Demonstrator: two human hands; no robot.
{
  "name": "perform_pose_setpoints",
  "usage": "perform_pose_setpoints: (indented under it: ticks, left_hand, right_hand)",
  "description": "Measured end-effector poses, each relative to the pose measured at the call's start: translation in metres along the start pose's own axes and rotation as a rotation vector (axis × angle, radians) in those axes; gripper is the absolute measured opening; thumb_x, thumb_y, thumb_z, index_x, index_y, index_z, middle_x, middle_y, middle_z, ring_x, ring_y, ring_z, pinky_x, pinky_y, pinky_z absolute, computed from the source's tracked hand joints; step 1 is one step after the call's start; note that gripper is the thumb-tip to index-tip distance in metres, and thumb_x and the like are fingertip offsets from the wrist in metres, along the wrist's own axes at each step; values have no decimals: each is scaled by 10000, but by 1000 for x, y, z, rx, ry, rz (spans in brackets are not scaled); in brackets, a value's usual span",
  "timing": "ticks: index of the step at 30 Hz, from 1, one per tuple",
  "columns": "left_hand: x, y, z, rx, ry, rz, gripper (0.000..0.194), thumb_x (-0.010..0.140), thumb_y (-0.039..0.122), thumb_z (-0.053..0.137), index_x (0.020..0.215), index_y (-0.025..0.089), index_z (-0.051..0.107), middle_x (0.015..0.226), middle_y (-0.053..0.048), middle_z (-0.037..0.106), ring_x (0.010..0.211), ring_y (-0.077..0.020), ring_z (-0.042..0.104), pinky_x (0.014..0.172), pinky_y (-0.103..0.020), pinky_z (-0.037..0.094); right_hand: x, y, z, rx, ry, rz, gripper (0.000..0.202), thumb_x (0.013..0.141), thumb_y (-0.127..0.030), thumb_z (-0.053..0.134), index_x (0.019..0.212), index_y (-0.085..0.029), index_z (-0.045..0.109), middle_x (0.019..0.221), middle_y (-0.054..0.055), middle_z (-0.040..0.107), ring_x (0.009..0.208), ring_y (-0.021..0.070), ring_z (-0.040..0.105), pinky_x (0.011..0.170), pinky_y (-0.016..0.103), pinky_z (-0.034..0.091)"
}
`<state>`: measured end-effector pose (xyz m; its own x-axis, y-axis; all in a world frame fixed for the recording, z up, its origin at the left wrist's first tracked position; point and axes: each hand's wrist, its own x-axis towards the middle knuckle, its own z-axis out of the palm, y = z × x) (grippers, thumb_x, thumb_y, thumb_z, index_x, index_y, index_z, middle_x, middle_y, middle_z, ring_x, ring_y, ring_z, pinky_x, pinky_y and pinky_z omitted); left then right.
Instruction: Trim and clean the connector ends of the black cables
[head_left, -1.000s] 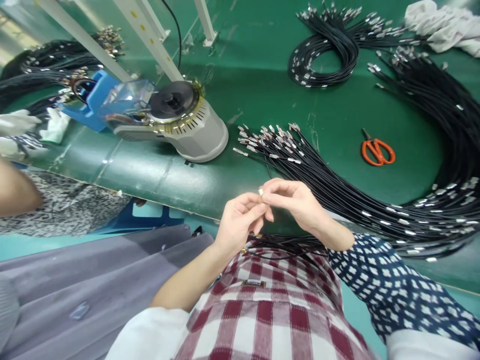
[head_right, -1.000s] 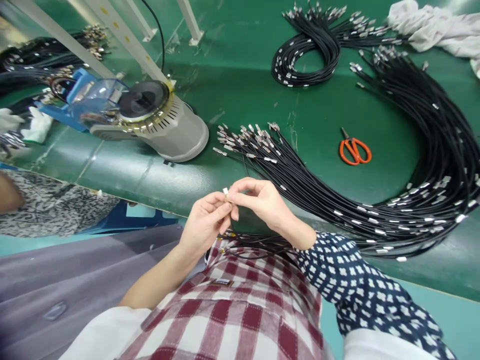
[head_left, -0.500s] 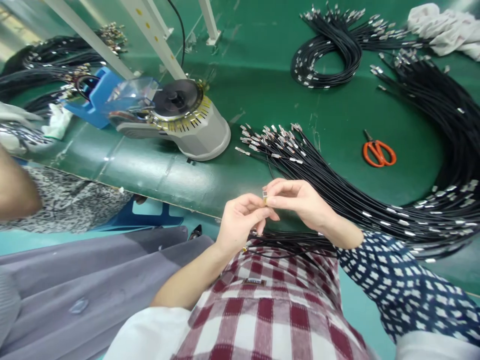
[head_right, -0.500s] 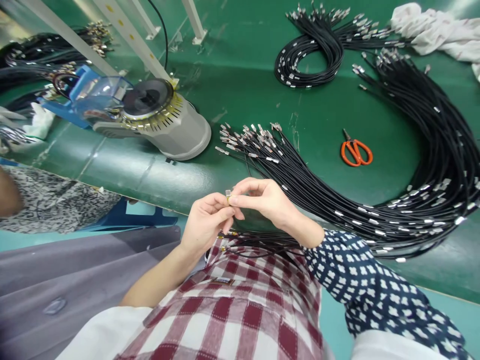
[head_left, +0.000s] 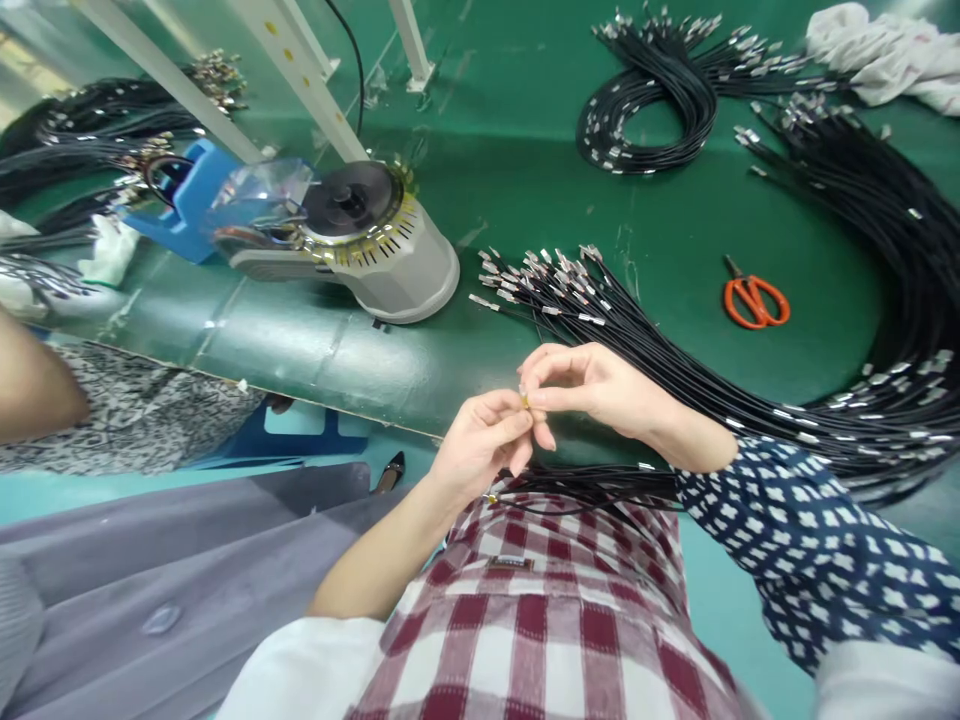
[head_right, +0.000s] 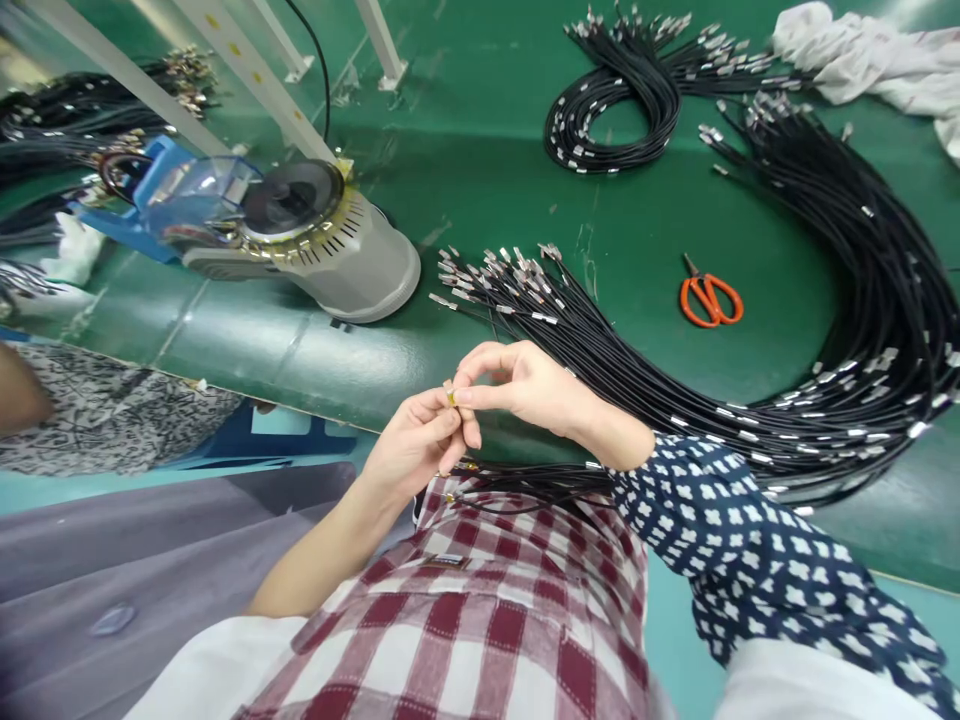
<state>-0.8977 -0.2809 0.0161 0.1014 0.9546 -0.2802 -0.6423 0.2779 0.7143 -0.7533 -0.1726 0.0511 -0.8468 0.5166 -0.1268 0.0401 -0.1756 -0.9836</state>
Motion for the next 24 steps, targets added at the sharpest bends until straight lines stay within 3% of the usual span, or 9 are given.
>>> perform_pose_setpoints:
  ticks: [3, 7, 9, 11, 14, 16, 19, 21, 24]
  left_hand:
    - [1, -1, -4, -12, -2, -32, 244, 778, 330, 770, 756, 122, 645, 657, -42, 718, 332, -56, 515, 336, -147, 303]
    - [-9, 1, -11, 77, 56, -15, 272, 788, 375, 751, 772, 139, 617, 691, -42, 713, 357, -56, 498, 370, -170, 318]
    - [-18, 1, -17, 251, 178, 60, 240, 823, 363, 712, 797, 151, 604, 791, -54, 719, 440, -70, 532, 429, -192, 368]
    - [-27, -2, -27, 534, 372, 192, 193, 857, 340, 664, 823, 159, 604, 928, -70, 694, 601, -101, 584, 546, -224, 437]
    - [-34, -8, -43, 1052, 688, 432, 222, 818, 327, 679, 952, 179, 582, 1101, -94, 596, 940, -208, 599, 779, -323, 483]
    - [-36, -11, -50, 1362, 819, 542, 434, 770, 330, 714, 1127, 174, 523, 1222, -141, 523, 1153, -301, 520, 920, -436, 447]
    - [-37, -11, -51, 1705, 786, 563, 535, 795, 313, 695, 1269, 183, 485, 1327, -176, 477, 1272, -371, 414, 1030, -549, 338]
    - [-35, -7, -47, 1813, 668, 560, 359, 849, 276, 645, 1195, 221, 568, 1288, -142, 530, 1242, -358, 436, 1030, -536, 330]
    - [-24, 2, -38, 1762, 496, 616, 159, 907, 242, 583, 1057, 214, 628, 1147, -103, 611, 1126, -290, 518, 972, -457, 395]
  right_hand:
    - [0, -1, 0, -419, 146, -156, 85, 836, -232, 674, 765, -191, 693, 939, 39, 641, 915, 190, 607, 875, 351, 455]
    - [0, 5, -25, -974, 518, -296, 95, 891, -245, 625, 829, -217, 691, 993, 67, 666, 993, 247, 593, 883, 399, 429]
    - [0, 8, -45, -1133, 639, -306, 95, 905, -275, 620, 883, -226, 698, 1012, 70, 667, 1015, 263, 591, 880, 415, 414]
    - [3, 12, -61, -1298, 682, -278, 96, 889, -304, 653, 913, -227, 705, 1048, 73, 662, 1052, 281, 573, 883, 433, 387]
    - [10, 19, -72, -1479, 605, -237, 110, 848, -314, 710, 896, -215, 713, 1095, 78, 658, 1100, 292, 546, 892, 443, 352]
    - [14, 23, -71, -1516, 565, -230, 90, 845, -301, 716, 835, -211, 714, 1078, 73, 668, 1100, 284, 545, 891, 437, 340]
    - [14, 24, -68, -1490, 577, -226, 106, 850, -297, 714, 776, -220, 709, 1027, 50, 682, 1066, 262, 559, 861, 411, 342]
    - [11, 22, -68, -1463, 606, -253, 100, 861, -310, 704, 803, -229, 715, 1033, 38, 684, 1067, 250, 561, 863, 399, 344]
    - [5, 20, -72, -1473, 635, -293, 111, 890, -316, 667, 850, -226, 717, 1060, 41, 688, 1082, 248, 562, 887, 402, 340]
